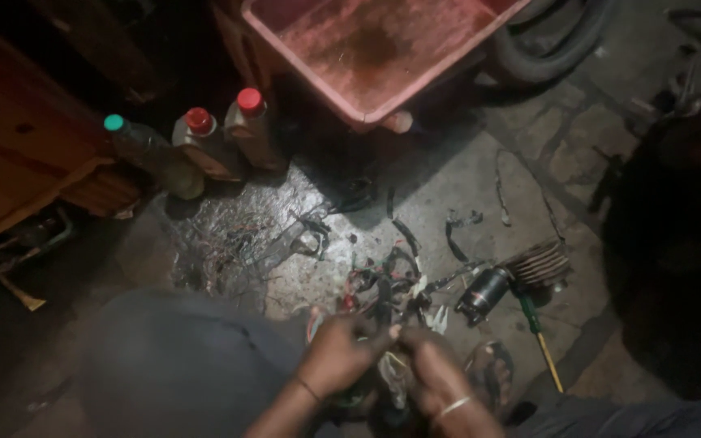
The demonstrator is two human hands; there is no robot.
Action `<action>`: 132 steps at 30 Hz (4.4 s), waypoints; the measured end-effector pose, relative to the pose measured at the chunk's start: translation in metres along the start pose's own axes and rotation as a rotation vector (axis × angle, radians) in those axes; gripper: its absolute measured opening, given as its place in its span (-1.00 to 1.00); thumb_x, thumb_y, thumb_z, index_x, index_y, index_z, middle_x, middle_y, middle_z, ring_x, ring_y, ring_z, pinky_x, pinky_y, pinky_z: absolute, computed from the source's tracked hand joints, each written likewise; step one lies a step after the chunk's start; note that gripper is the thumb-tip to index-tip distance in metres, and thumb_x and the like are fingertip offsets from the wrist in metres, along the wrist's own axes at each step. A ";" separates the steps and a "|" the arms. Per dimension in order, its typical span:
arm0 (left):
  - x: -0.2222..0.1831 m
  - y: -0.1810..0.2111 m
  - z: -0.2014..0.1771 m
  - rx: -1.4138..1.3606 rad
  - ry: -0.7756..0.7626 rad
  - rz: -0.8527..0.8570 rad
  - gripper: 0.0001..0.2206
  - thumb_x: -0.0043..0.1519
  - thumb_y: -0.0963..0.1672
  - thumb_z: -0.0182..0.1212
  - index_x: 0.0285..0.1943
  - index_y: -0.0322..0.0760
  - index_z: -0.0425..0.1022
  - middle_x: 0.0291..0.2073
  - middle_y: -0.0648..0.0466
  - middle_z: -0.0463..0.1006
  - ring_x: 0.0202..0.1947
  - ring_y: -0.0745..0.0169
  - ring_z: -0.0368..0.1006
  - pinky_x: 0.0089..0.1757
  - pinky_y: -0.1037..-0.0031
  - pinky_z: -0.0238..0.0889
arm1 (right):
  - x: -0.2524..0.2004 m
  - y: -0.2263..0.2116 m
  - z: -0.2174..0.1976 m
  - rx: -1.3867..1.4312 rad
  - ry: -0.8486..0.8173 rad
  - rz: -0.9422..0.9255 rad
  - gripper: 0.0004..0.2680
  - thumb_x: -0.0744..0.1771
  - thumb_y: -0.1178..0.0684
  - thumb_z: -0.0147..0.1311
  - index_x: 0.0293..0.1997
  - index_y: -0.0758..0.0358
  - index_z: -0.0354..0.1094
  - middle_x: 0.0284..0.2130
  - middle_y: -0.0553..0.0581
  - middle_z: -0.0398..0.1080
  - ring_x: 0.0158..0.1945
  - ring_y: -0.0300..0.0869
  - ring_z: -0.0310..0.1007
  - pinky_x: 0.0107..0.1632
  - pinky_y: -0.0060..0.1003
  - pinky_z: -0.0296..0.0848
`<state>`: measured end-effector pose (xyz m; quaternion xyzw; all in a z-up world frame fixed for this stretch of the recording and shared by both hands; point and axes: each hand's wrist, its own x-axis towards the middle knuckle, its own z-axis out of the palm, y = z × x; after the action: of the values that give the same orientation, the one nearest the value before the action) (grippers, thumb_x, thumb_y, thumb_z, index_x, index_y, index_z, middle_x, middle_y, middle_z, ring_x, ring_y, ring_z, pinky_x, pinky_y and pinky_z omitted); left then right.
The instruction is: The recorder is repairing or modifying a motorcycle's wiring harness and electrical components.
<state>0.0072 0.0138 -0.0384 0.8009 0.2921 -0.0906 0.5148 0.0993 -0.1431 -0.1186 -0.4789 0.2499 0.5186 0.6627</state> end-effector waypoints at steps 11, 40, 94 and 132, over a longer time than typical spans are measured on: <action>-0.002 -0.012 0.004 -0.997 -0.252 -0.638 -0.71 0.25 0.00 0.17 -0.24 -0.32 0.56 -0.60 0.00 0.56 -0.66 0.18 0.39 -0.59 0.40 0.25 | 0.010 0.005 0.018 -0.252 -0.163 -0.178 -0.80 0.28 0.11 0.14 -0.05 0.31 0.52 -0.30 0.17 0.57 -0.28 -0.10 0.55 -0.25 -0.23 0.50; -0.025 -0.002 0.003 0.290 0.511 0.417 -0.69 -0.06 0.06 0.59 -0.14 0.11 0.77 -0.17 -0.12 0.56 -0.03 -0.10 0.51 -0.06 0.28 0.41 | -0.006 0.035 0.022 -0.339 -0.125 -0.576 -0.80 0.36 0.13 0.00 0.02 0.39 0.47 -0.27 0.11 0.53 -0.27 -0.28 0.49 -0.26 -0.43 0.44; -0.023 0.032 -0.018 0.564 0.073 0.384 -0.81 0.20 -0.24 0.18 -0.04 -0.33 0.58 -0.12 -0.15 0.58 -0.15 -0.16 0.55 -0.17 0.18 0.44 | 0.043 0.067 0.008 -0.749 -0.224 -0.672 -0.76 0.29 0.21 0.09 0.07 0.34 0.40 -0.11 0.18 0.51 -0.03 -0.14 0.51 0.01 -0.27 0.48; 0.017 -0.028 -0.002 -0.424 0.734 -0.035 -0.73 0.19 -0.06 0.34 -0.23 -0.44 0.68 -0.36 -0.05 0.72 -0.33 0.25 0.59 -0.20 0.43 0.40 | -0.042 -0.020 0.060 -0.854 -0.634 -0.769 -0.76 0.42 0.02 0.05 0.10 0.41 0.36 -0.10 0.18 0.44 -0.07 -0.12 0.45 -0.11 -0.21 0.46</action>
<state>0.0051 0.0306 -0.0665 0.6512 0.4818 0.2541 0.5283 0.0936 -0.1082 -0.0512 -0.5790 -0.3744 0.4145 0.5939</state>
